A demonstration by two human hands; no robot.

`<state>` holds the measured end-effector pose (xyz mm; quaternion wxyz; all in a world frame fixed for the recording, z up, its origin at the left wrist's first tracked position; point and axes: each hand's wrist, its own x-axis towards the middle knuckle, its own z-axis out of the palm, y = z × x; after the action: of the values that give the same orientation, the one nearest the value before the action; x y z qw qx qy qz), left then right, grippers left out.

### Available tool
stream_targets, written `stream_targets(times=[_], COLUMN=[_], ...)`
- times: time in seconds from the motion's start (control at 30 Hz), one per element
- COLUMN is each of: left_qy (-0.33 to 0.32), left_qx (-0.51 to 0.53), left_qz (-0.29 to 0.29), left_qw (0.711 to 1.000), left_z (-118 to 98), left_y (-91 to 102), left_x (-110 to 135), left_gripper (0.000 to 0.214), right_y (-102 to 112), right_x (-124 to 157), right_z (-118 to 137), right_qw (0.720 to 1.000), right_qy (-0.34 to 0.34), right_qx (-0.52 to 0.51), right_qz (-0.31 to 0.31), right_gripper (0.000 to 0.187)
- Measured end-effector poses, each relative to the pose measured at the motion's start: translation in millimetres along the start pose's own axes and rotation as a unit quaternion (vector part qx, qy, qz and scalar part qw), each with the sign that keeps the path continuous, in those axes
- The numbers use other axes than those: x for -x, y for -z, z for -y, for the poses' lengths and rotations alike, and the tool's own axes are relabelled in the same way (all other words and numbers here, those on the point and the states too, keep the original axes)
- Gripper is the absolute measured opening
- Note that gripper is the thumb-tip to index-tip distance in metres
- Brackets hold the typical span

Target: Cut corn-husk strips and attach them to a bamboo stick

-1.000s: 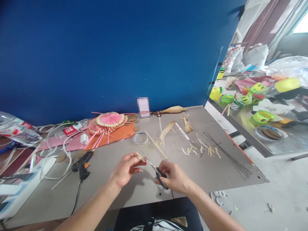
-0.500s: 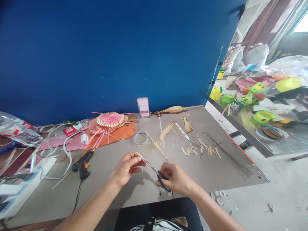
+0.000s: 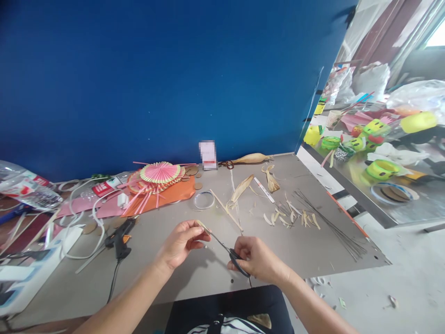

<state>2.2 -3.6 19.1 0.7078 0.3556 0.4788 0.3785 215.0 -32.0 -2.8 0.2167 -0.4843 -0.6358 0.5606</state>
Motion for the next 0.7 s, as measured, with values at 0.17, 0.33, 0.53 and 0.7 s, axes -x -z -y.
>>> stream_targets(times=[0.17, 0.33, 0.53, 0.7], left_qy=[-0.003, -0.008, -0.006, -0.005], left_qx=[0.004, 0.021, 0.034, 0.034], left_qz=[0.002, -0.002, -0.005, 0.0], left_qw=[1.0, 1.0, 0.999, 0.999], left_z=[-0.2, 0.5, -0.2, 0.1], left_y=[-2.6, -5.0, -6.7, -5.5], left_x=[0.3, 0.1, -0.4, 0.2], left_gripper=[0.011, 0.011, 0.01, 0.01], right_y=[-0.6, -0.7, -1.3, -2.7], right_x=[1.1, 3.4, 2.3, 1.8], right_z=[0.3, 4.0, 4.8, 2.5], right_qw=[1.0, 1.0, 0.999, 1.0], right_qy=[-0.006, 0.02, 0.028, 0.008], right_qx=[-0.001, 0.009, 0.023, -0.002], right_qz=[-0.004, -0.008, -0.024, -0.016], right_gripper=[0.024, 0.02, 0.022, 0.021])
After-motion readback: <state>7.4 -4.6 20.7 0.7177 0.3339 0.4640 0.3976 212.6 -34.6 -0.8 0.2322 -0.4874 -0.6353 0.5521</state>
